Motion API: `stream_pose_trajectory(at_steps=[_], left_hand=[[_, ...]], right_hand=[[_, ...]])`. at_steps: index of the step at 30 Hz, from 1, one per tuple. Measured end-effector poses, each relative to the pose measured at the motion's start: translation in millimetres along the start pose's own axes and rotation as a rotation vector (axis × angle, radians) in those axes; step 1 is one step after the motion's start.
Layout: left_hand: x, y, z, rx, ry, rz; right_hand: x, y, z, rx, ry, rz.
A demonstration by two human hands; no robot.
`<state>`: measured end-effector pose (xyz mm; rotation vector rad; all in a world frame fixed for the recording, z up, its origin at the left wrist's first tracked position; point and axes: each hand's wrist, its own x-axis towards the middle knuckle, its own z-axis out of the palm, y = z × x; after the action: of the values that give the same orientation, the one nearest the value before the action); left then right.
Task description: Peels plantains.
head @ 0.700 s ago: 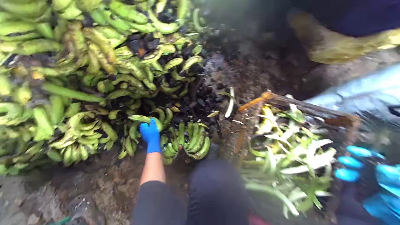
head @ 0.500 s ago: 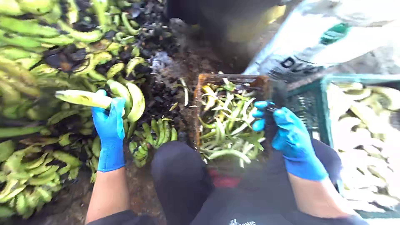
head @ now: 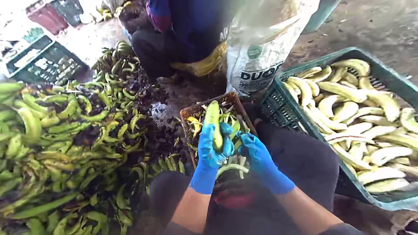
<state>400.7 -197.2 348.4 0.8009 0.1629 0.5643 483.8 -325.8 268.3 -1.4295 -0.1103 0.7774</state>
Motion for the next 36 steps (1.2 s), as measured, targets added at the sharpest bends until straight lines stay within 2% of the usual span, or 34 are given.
stream_pose_trajectory(at_steps=[2,3,5,7,9,11,13,15,16,17,18,21,23,24,25,28,29,30,31,33,35,36], left_hand=[[2.9,8.4,14.6,-0.259,-0.060,0.002],[8.6,12.5,14.8,-0.275,-0.110,0.072],[19.1,22.8,-7.3,-0.119,-0.149,0.211],[16.9,30.7,-42.2,0.131,-0.025,0.258],[14.1,34.5,-53.5,0.155,0.178,0.239],[12.8,37.7,-57.3,0.024,0.133,0.312],[9.9,45.7,-64.4,0.092,0.091,0.407],[-0.3,51.8,-70.7,0.236,0.186,0.374],[-3.4,52.6,-71.0,0.269,0.232,0.359],[-5.3,51.7,-70.6,0.292,0.249,0.359],[-6.4,50.4,-69.6,0.326,0.234,0.367],[-7.5,46.0,-66.6,0.425,0.117,0.384],[-8.5,43.4,-65.4,0.412,0.073,0.396],[-8.7,43.6,-64.7,0.412,0.072,0.401],[-9.8,44.8,-64.0,0.406,0.076,0.403],[-10.0,57.4,-64.4,0.197,0.039,0.297],[-3.0,64.5,-63.3,0.095,0.028,0.227],[4.0,70.2,-59.4,0.034,0.043,0.151],[9.1,73.7,-55.0,0.017,0.064,0.081],[22.3,77.8,-48.6,0.014,0.059,-0.009],[40.1,81.8,-42.3,-0.009,0.036,-0.085],[46.9,82.6,-39.9,-0.017,0.033,-0.113]], right_hand=[[0.5,22.3,-15.3,-0.070,-0.028,0.078],[1.8,27.7,-17.8,-0.082,-0.032,0.075],[0.2,26.2,-15.8,-0.044,-0.019,0.022],[-3.4,19.9,-12.2,0.067,-0.057,-0.046],[-7.4,21.9,-5.8,0.111,-0.154,-0.068],[-13.5,33.4,3.5,0.124,-0.241,0.028],[-20.9,46.1,12.8,0.092,-0.257,0.175],[-22.7,49.6,20.6,-0.036,-0.253,0.255],[-23.9,42.9,26.3,-0.101,-0.272,0.228],[-28.2,30.6,33.3,-0.128,-0.301,0.131],[-35.1,12.1,41.0,-0.113,-0.337,-0.052],[-50.4,-53.1,60.3,0.078,-0.421,-0.733],[-48.0,-76.7,59.9,0.041,-0.412,-0.910],[-40.6,-70.7,54.6,-0.064,-0.404,-0.879],[-31.0,-53.5,46.3,-0.212,-0.421,-0.739],[-9.9,-7.8,28.6,-0.472,-0.613,0.036],[-7.0,-16.0,28.7,-0.478,-0.644,0.147],[-5.8,-33.2,25.8,-0.455,-0.668,0.128],[-2.8,-53.5,21.2,-0.434,-0.675,-0.007],[23.7,-90.1,15.9,-0.429,-0.604,-0.428],[60.9,-124.9,19.0,-0.668,-0.427,-0.902],[75.8,-136.9,21.2,-0.807,-0.319,-1.082]])
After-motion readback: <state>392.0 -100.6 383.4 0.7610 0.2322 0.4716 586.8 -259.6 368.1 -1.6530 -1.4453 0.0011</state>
